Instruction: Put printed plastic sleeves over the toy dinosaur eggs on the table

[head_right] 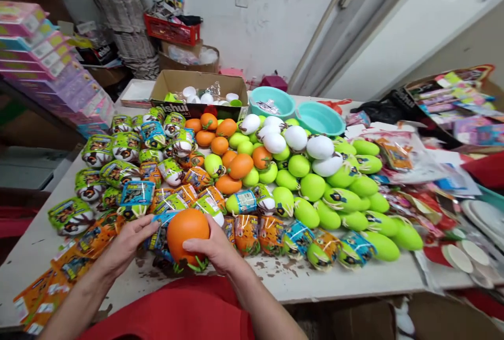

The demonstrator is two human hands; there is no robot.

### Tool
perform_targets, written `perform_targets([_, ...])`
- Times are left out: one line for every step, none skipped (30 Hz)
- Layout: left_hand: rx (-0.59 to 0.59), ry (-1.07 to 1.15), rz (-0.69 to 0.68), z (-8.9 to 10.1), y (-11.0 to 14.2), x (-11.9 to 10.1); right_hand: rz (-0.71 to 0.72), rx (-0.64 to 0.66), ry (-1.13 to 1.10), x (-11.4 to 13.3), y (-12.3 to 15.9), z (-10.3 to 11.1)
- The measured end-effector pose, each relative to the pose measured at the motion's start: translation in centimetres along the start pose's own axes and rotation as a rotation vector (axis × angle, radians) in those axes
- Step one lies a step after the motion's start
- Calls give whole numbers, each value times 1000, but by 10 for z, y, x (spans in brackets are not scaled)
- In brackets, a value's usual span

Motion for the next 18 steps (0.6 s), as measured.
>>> perform_targets([20,-5,15,-5,-2,3,2,-10,11,0,2,3])
perform_targets([8,-12,12,-8,-5,5,2,-23,18,-1,3,6])
perform_targets([-32,-15,-5,-8,-9,6,-1,-38,18,-1,5,10])
perform_targets([-93,-10,-28,-6,-12,5,-6,-54,16,-2,6,14])
perform_targets([-148,3,-46,-5,-15,5,-11,-67,11,-3,8,18])
perform_targets([-172,24,-47,-6,-17,5,-15,-80,6,-4,10,21])
perform_targets([-158,51,-23,-10,-18,6,-17,-90,-1,-5,11,25])
perform_targets([-117,79,16,-16,-18,8,-17,-101,-8,-6,13,29])
perform_targets([-64,109,57,-23,-18,8,-13,-117,-15,-6,15,34])
perform_targets([-15,142,89,-30,-17,8,-3,-142,-22,-5,17,40])
perform_targets([17,180,110,-36,-15,6,13,-180,-34,-2,18,49])
perform_targets([29,217,120,-38,-15,4,30,-229,-50,2,19,61])
perform_targets([21,248,120,-39,-15,3,48,-288,-73,7,19,76])
perform_targets([-1,268,113,-37,-16,2,67,-361,-95,14,19,95])
perform_targets([-32,274,108,-33,-18,3,89,-449,-103,23,18,117])
perform_targets([-73,262,107,-28,-20,5,114,-547,-90,34,17,142])
perform_targets([-121,240,102,-22,-22,8,142,-646,-61,47,16,168])
perform_targets([-169,212,90,-15,-24,10,172,-741,-11,60,14,194])
Point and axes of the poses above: each hand's wrist, its own y-axis away from the middle knuckle, its own z-axis out of the back of the hand, x = y × z, the point moved 8 cm from there along -y, towards the middle knuckle, and after that the axes turned 9 degrees about -x, right-handed, at the moved point
